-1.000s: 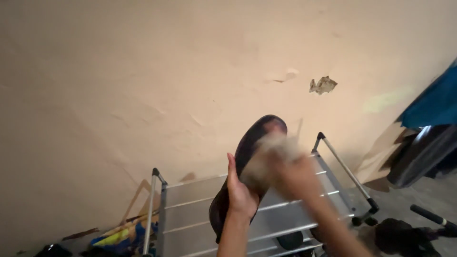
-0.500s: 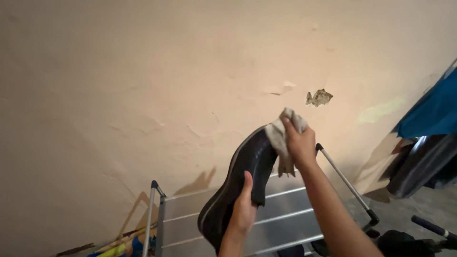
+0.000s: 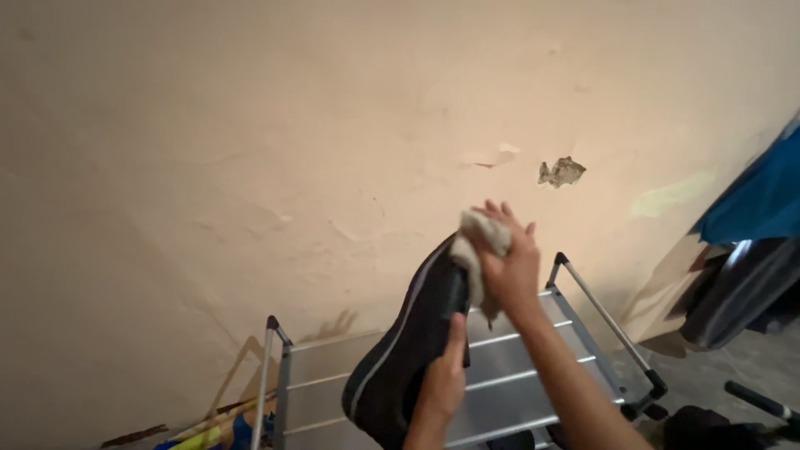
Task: The person wipes a black and white sneaker with a cloth, then wipes a black loafer-style shoe with the same cloth. The shoes are handled one at a time and rotated to clean different surfaces.
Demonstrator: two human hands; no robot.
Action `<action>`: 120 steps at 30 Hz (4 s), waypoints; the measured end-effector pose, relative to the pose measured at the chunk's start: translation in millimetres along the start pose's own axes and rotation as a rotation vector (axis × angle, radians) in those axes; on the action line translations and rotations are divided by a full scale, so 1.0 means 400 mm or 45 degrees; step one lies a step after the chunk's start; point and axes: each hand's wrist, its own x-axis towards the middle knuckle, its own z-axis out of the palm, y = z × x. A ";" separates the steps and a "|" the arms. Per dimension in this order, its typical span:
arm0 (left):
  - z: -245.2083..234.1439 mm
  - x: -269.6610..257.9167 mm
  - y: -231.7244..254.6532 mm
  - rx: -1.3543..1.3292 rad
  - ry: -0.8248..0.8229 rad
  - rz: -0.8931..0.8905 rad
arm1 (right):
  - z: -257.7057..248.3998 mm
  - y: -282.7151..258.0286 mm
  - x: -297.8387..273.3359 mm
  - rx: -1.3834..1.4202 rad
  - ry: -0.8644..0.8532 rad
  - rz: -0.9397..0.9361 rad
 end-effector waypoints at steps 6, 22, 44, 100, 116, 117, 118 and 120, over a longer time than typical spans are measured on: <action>-0.031 -0.043 0.051 0.364 0.089 0.529 | -0.017 0.058 0.048 0.592 -0.425 1.191; -0.061 0.155 -0.279 0.394 -0.040 0.957 | -0.134 -0.156 0.083 1.303 -0.930 0.922; -0.153 -0.106 0.129 -1.706 -0.470 0.495 | -0.032 -0.059 -0.200 1.269 -0.203 1.095; -0.101 -0.077 0.130 -1.291 -0.327 0.654 | -0.005 -0.213 -0.004 0.399 -0.485 0.246; -0.158 -0.086 0.163 -1.624 -0.204 0.563 | -0.052 -0.039 0.062 1.170 -0.286 0.810; -0.153 -0.082 0.161 -1.668 -0.178 0.497 | -0.023 -0.034 0.082 1.073 -0.281 0.611; -0.146 -0.090 0.171 -1.666 -0.192 0.508 | -0.014 -0.055 0.069 1.069 -0.269 0.600; -0.136 -0.106 0.191 -1.824 -0.164 0.390 | 0.010 -0.098 0.043 1.216 -0.387 0.635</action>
